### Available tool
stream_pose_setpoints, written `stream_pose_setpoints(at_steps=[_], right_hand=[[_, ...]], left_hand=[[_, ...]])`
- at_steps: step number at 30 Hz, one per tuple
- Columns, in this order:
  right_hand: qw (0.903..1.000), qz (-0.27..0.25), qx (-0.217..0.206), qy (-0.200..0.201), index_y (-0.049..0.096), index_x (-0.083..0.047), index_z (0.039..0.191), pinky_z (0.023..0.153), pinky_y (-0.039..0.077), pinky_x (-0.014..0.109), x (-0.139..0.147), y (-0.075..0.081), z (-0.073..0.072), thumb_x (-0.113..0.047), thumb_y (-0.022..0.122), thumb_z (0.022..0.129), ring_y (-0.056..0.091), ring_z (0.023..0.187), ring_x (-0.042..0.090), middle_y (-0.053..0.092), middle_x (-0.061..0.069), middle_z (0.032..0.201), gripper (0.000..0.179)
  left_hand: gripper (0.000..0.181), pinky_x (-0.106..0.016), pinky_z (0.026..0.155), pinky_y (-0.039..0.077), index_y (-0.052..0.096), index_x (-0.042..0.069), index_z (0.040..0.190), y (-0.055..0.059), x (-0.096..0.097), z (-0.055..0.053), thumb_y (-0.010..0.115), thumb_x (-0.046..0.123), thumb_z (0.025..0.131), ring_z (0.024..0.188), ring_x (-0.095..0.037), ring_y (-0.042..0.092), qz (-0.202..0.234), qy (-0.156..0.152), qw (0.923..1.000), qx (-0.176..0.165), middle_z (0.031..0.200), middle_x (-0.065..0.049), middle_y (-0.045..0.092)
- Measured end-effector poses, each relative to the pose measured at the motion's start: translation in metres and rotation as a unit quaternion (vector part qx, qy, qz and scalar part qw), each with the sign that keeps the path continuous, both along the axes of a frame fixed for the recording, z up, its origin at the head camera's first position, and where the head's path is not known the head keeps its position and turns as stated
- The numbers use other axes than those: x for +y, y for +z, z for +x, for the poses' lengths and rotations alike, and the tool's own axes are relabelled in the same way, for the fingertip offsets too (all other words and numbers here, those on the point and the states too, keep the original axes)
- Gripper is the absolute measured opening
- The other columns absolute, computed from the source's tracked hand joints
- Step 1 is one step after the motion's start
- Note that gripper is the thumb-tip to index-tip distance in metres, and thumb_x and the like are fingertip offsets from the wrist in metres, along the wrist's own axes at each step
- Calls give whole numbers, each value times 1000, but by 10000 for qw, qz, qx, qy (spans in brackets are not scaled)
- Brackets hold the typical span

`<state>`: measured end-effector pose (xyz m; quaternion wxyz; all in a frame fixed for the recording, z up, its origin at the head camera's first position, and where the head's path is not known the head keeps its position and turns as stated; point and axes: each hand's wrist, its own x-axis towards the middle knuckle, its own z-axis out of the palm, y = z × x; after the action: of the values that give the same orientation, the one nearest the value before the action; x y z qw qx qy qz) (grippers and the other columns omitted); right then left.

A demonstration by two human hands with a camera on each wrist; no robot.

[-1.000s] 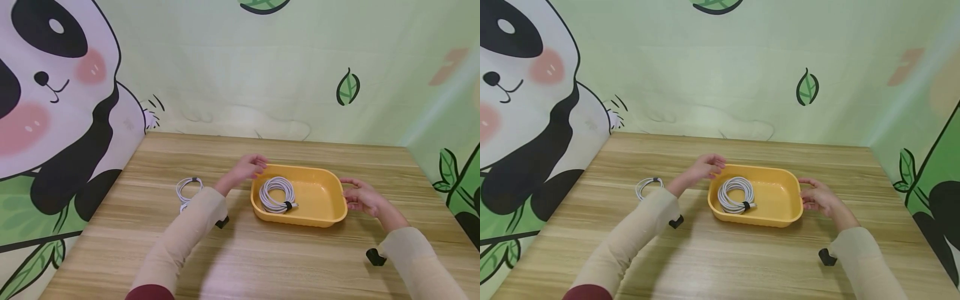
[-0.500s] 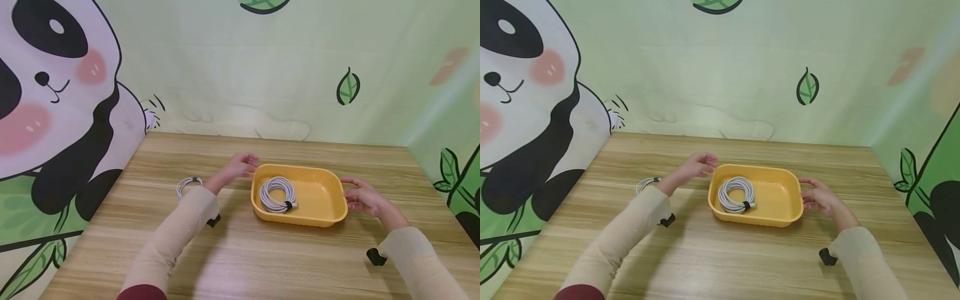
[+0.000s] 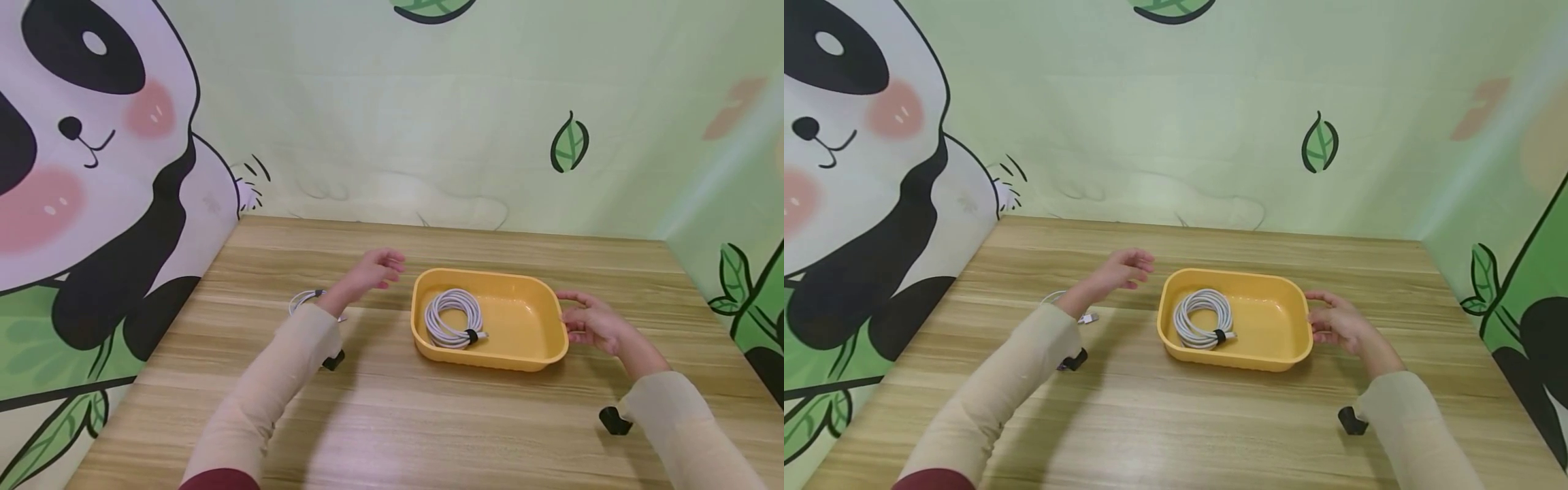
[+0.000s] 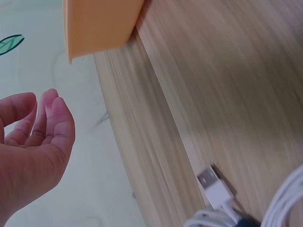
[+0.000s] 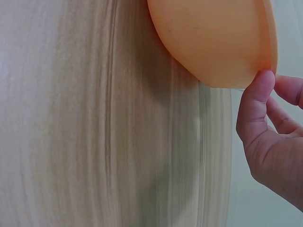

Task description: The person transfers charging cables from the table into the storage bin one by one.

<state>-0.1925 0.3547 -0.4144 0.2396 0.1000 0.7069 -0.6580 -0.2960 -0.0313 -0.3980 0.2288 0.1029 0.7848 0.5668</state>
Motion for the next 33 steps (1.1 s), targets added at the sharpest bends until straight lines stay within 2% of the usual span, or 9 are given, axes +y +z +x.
stream_pose_setpoints(at_steps=[12,19,27,33], right_hand=[[10000,-24,9,16,17,-8,134,59,52,22,1,-1,-1,-4,48,86,55,63,9,58,-2,75,58],[10000,-19,2,19,18,-9,134,59,52,22,1,-1,-1,-5,48,86,55,63,8,58,-2,74,57],[10000,87,-11,39,14,-7,136,60,52,22,0,1,-1,-6,49,86,55,63,9,57,-3,75,60],[10000,-13,-7,15,25,-13,129,59,52,22,1,-1,-2,-5,49,86,55,63,8,57,-2,74,51]], left_hand=[[38,-45,88,41,44,1,121,-1,-26,-2,44,-6,83,107,-37,46,-90,171,9998,70,122,-24,46],[38,-31,73,45,43,-1,122,-2,-42,-3,44,-6,84,98,-32,50,-259,214,9991,265,121,-24,47],[41,-35,78,43,39,-2,125,-6,-56,-8,43,-5,84,104,-35,48,-372,281,9986,235,123,-24,46],[43,-42,85,40,37,-2,127,-8,-69,-10,42,-5,84,111,-39,44,-323,466,9983,149,126,-25,43]])
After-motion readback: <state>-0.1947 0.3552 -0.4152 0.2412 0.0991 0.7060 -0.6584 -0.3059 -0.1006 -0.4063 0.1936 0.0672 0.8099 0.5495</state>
